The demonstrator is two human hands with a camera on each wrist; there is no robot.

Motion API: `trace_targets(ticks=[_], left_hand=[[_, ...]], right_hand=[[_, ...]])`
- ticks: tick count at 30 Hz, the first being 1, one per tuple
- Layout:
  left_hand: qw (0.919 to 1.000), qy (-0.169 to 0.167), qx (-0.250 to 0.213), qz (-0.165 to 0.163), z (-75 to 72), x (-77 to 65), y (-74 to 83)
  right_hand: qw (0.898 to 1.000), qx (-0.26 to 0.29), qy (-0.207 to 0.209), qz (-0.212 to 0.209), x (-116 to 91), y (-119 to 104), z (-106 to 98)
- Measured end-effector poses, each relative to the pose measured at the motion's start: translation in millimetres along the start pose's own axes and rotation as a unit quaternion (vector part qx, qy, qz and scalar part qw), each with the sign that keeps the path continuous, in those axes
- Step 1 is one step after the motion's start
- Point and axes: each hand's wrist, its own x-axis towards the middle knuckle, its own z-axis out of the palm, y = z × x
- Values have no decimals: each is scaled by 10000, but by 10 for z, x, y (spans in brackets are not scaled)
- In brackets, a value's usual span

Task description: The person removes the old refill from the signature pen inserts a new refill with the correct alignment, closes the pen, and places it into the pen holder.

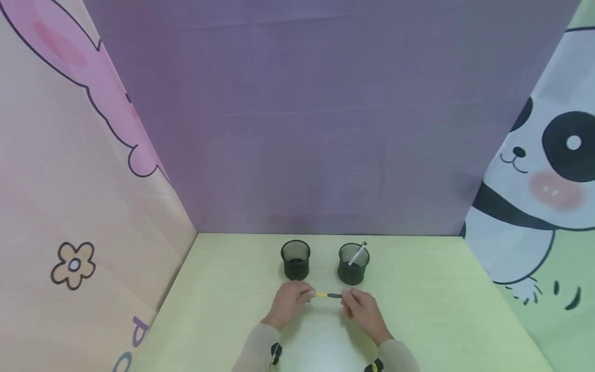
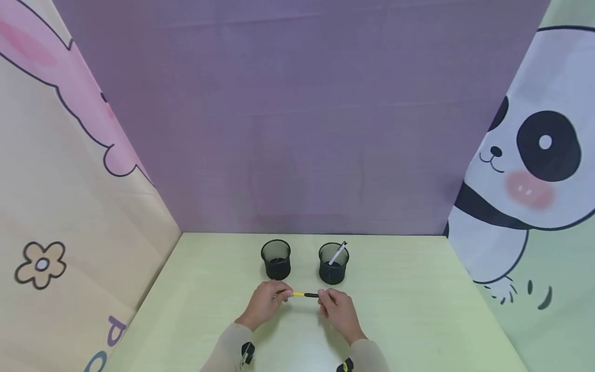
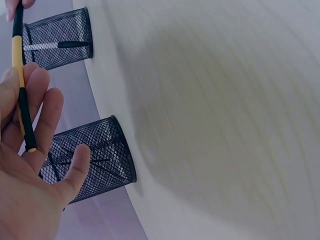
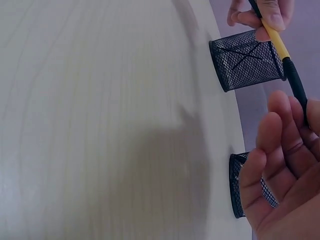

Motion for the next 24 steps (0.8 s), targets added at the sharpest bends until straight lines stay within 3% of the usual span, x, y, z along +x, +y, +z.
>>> trace_targets(ticks=[24], left_hand=[[9999, -107, -109, 44, 1, -8, -3]], right_hand=[[9967, 222, 466, -623, -12, 40, 12]])
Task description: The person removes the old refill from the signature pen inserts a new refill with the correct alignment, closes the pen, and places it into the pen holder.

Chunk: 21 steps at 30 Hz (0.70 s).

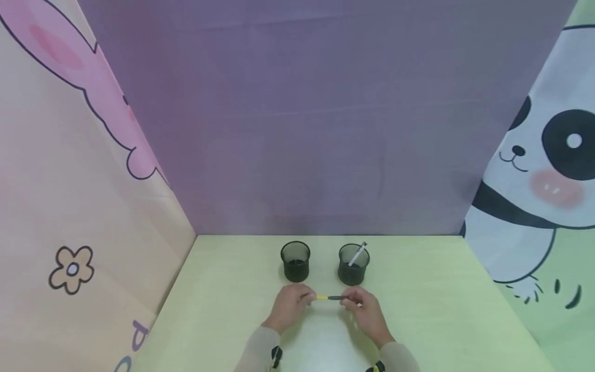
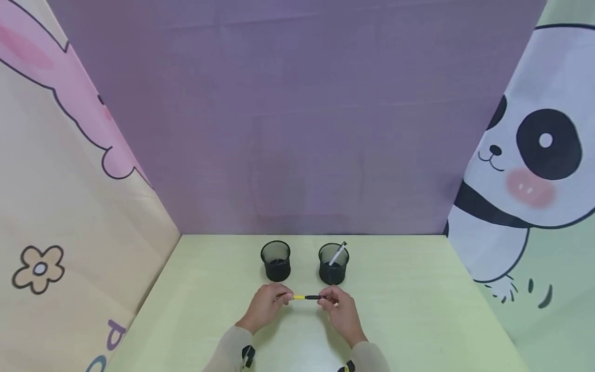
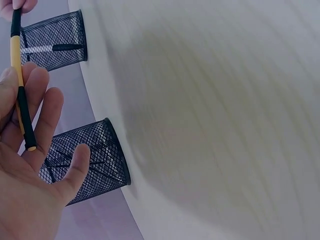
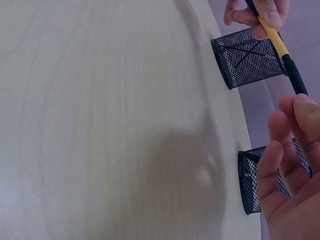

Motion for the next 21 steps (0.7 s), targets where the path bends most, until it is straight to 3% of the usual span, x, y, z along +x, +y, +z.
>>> trace_targets(ticks=[6, 12, 21], left_hand=[[9999, 5, 98, -29, 6, 14, -1], [9998, -22, 209, 8, 29, 11, -6], [9998, -84, 117, -123, 36, -17, -20]], right_hand=[[9976, 372, -339, 475, 21, 52, 2], [9914, 247, -584, 1145, 31, 72, 17], [9954, 106, -527, 797, 9, 57, 19]])
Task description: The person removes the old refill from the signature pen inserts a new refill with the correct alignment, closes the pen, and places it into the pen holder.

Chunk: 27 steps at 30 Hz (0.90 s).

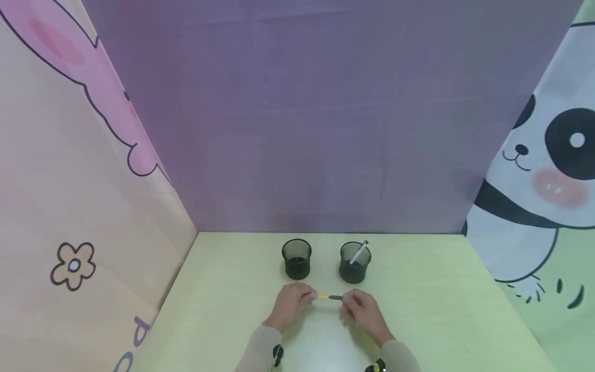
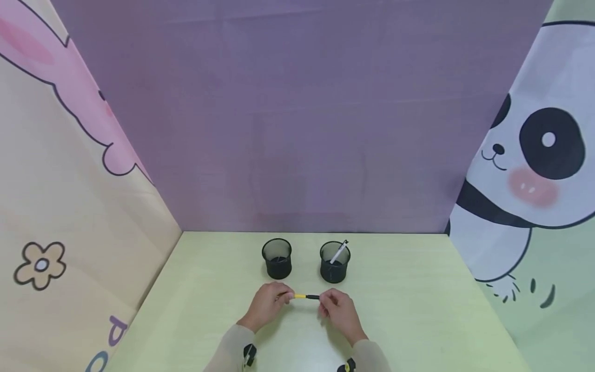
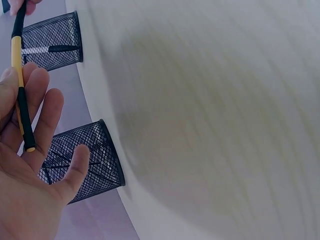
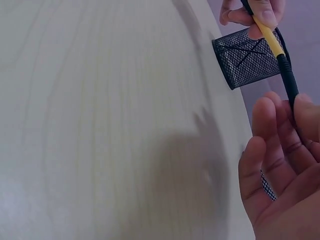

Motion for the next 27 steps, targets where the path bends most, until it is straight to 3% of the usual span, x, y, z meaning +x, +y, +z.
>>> trace_targets(ticks=[8, 27], left_hand=[[9999, -20, -76, -108, 10, -10, -22], [9998, 202, 34, -29, -28, -41, -24]], right_hand=[[9992, 148, 178, -321, -8, 19, 2], [9991, 260, 257, -231, -2, 45, -65]])
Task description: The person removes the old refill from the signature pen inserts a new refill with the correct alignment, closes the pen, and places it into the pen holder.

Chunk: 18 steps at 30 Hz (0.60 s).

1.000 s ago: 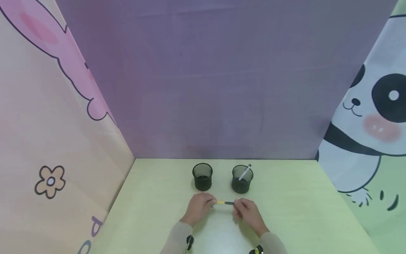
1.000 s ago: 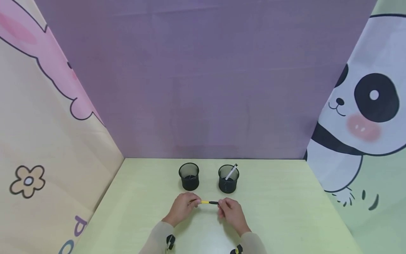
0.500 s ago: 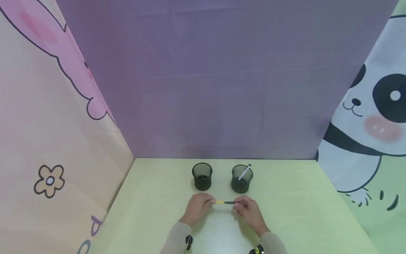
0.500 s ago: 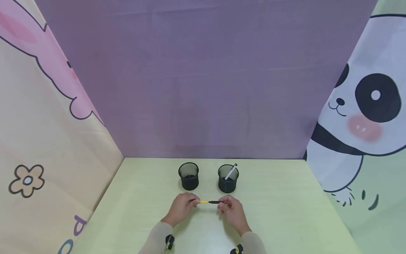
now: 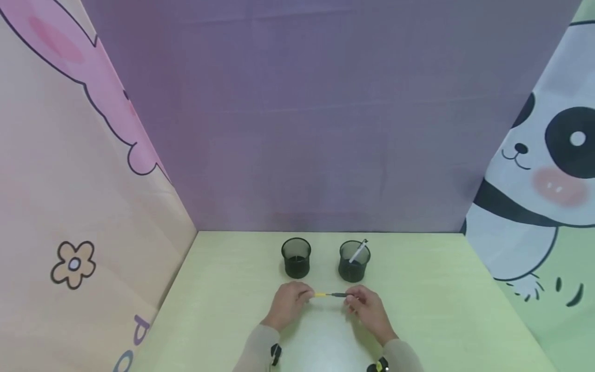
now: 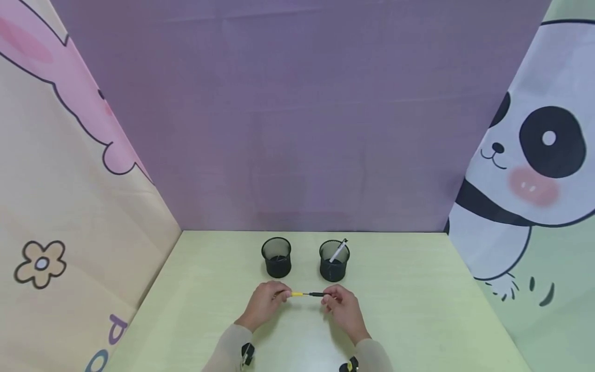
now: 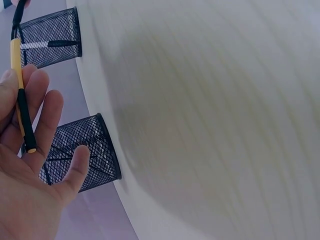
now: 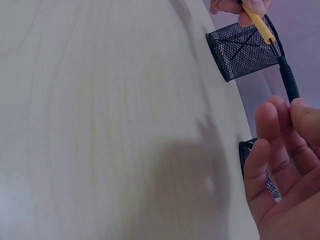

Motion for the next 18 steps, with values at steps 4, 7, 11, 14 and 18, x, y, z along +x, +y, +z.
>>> trace_targets(ticks=[4, 7, 11, 14, 18], left_hand=[[10000, 49, -48, -28, -8, -19, -13], [9999, 79, -94, -73, -17, -30, -27], [9999, 118, -90, -78, -30, -38, -53], [9998, 142, -94, -59, -37, -45, -75], [9997, 198, -148, -62, -56, -60, -94]], right_hand=[[10000, -37, 38, 63, -18, -5, -21], [9999, -25, 53, 118, -31, -16, -36], [9998, 3, 63, 183, -53, -33, -60], [9998, -8, 79, 208, -63, -34, -79], [9996, -61, 107, 242, -67, -24, -100]])
